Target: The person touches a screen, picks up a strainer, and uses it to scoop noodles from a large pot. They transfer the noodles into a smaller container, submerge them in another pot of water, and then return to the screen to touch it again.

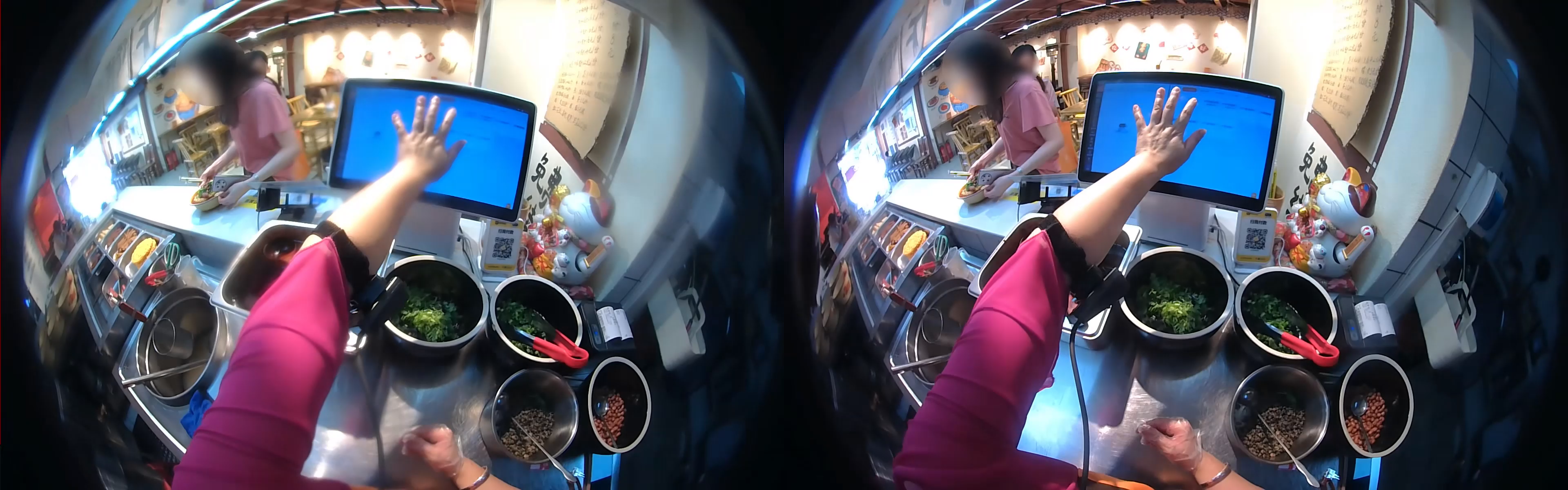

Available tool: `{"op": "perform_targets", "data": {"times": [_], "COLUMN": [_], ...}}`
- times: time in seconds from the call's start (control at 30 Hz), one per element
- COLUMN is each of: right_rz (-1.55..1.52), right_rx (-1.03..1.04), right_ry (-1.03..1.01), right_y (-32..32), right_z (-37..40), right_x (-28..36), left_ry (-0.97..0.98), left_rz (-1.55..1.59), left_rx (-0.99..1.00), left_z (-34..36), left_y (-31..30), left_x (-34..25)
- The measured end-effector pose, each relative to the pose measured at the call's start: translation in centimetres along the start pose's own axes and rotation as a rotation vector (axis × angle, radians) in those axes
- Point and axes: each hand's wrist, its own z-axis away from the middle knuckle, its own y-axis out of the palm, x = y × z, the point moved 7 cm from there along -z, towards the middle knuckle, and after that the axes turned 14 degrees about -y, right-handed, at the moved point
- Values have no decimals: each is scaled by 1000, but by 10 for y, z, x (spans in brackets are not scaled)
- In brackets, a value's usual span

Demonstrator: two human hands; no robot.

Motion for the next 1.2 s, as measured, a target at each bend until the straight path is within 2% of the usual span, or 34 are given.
{"op": "perform_targets", "data": {"times": [0.1, 0.2, 0.27, 0.37, 0.4, 0.47, 0.57, 0.63, 0.77, 0.83, 0.87, 1.0, 1.1, 1.13, 1.17, 1.2], "right_rz": [-39, 2, 32, 97, 100, -44, 24, 20, 20, 40, 59, 100, 98, 98, 97, 96], "right_rx": [-19, -7, 16, 92, 93, -1, 40, 39, 50, 60, 69, 91, 69, 71, 71, 69], "right_ry": [36, 50, -35, -50, -48, -33, -37, -33, -46, -45, -44, -85, -45, -67, -90, -89], "right_y": [-1, -1, 0, 2, 3, 3, 3, 3, 4, 4, 5, 5, 4, 3, 3, 3], "right_z": [1, 2, -1, -4, -3, -1, -2, -2, -3, -4, -4, -6, -5, -5, -5, -4], "right_x": [-4, -2, 3, 17, 16, 9, 8, 10, 13, 15, 16, 21, 18, 16, 15, 14], "left_ry": [-7, 6, 94, 178, 259, 297, 334, 309, 361, 190, 313, 361, 329, 226, 226, 214], "left_rz": [-66, -49, 101, 139, 165, 163, 195, 237, 209, 248, 309, 301, 249, 236, 236, 213], "left_rx": [80, 21, -163, -161, -230, -207, -201, -102, -83, 230, 114, -16, -124, 30, 32, -57], "left_z": [-3, -2, 2, 11, 17, 25, 38, 42, 55, 56, 61, 64, 58, 53, 52, 50], "left_y": [6, -1, -21, -34, -43, -50, -58, -54, -56, -27, -35, -35, -39, -28, -29, -34], "left_x": [-3, -2, -3, 10, 12, 21, 29, 34, 27, 28, 20, 1, -6, -3, -3, -2]}}
